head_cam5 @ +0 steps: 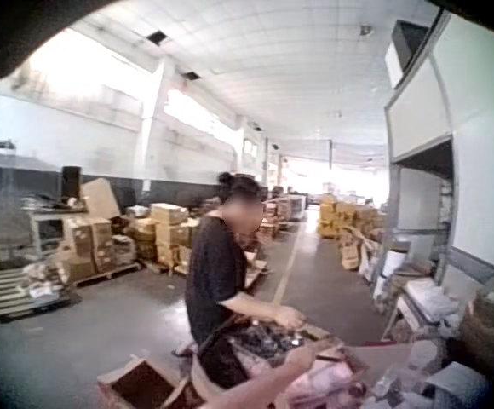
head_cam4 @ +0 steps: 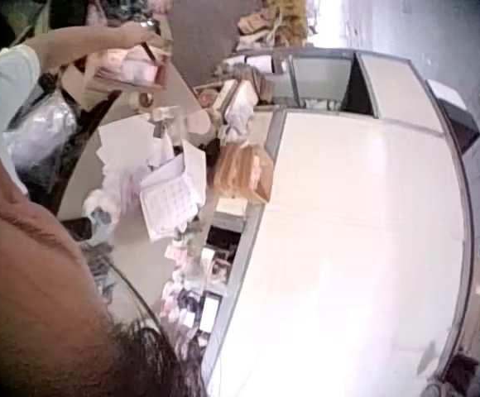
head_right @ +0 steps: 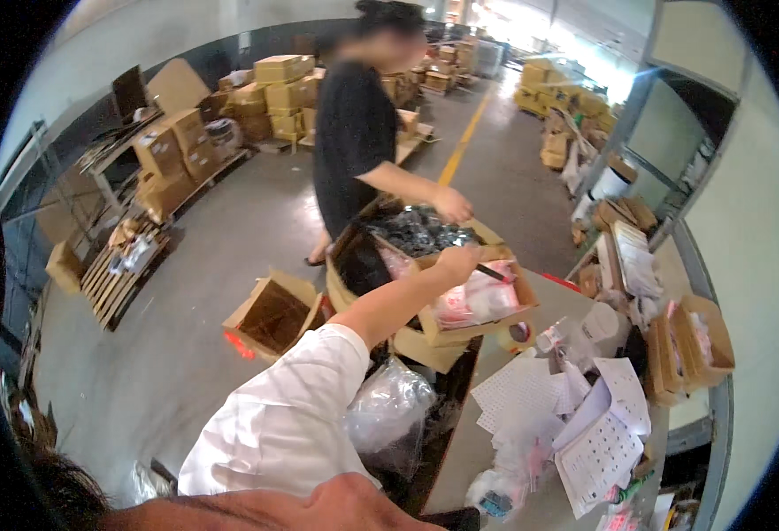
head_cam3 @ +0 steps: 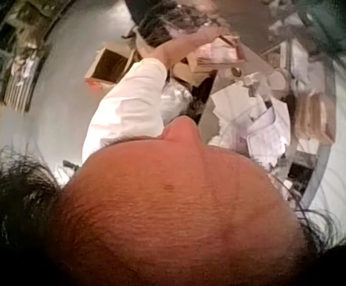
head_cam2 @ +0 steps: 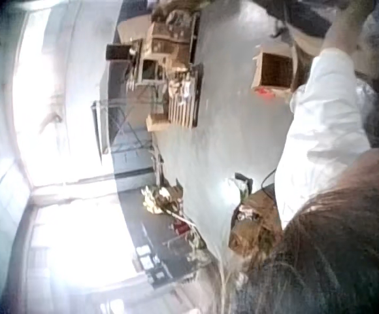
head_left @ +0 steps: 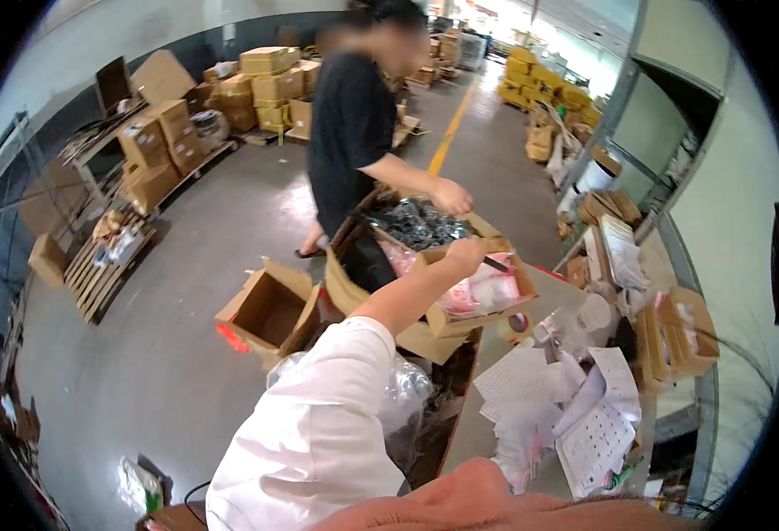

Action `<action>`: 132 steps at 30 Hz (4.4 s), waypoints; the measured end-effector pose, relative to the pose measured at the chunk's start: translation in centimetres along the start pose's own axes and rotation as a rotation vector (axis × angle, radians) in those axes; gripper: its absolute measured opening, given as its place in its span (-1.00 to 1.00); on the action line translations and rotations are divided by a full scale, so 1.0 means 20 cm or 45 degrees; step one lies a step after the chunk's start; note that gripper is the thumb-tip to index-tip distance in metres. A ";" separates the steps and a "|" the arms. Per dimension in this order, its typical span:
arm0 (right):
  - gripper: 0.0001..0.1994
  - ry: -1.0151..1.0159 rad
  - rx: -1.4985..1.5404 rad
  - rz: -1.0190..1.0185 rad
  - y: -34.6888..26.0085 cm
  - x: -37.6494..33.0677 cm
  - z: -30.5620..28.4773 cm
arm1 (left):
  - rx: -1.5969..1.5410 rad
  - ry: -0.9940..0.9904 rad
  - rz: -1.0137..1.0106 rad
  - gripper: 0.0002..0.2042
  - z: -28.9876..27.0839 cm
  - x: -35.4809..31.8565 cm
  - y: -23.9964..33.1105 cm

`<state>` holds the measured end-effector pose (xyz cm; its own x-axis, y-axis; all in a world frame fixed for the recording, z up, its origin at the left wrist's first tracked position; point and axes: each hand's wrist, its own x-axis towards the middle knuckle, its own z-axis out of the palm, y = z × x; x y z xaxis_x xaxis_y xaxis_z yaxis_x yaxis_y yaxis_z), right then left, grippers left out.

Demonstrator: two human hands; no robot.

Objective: The person assembles small blue and grey plastic components by hand, inserting metal pins and placing them into clear plastic bags. Later, the person uses a box cutter to open a large cardboard box secured with yellow strapping tape and removes a plastic-wrapped item.

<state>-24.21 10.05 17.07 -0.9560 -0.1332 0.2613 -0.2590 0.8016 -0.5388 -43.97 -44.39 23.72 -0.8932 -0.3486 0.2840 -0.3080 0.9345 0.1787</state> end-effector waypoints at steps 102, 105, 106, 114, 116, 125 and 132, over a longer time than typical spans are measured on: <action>-0.82 -1.495 0.728 0.297 -7.97 0.28 6.43 | -1.423 -0.544 -2.408 -0.68 -0.32 -2.24 -8.58; -0.86 -1.527 0.489 0.243 -8.05 0.25 6.84 | -1.511 -0.636 -2.405 -0.68 -0.13 -2.20 -8.86; -0.87 -1.557 0.396 0.230 -8.10 0.20 6.97 | -1.519 -0.670 -2.361 -0.68 -0.08 -2.19 -8.96; -0.85 -1.732 0.077 0.275 -8.96 -0.13 7.67 | -1.843 0.169 -2.615 -0.72 -0.46 -1.56 -10.24; -0.83 -1.783 0.079 0.289 -9.26 -0.12 7.78 | -1.922 0.381 -2.643 -0.72 -0.53 -1.44 -10.47; -0.84 -1.795 -0.015 0.388 -9.80 0.13 8.32 | -1.871 0.034 -2.911 -0.84 -0.42 -1.40 -10.78; -0.90 -1.958 -0.017 0.137 -10.47 0.37 8.77 | -1.752 -0.304 -2.763 -0.78 -0.20 -1.24 -11.23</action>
<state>-1.14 -260.94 -8.64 -0.1851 -0.5218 -0.8328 -0.1886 0.8505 -0.4910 48.60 -245.93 -19.72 0.1098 -0.1577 -0.9814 -0.1790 -0.9743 0.1365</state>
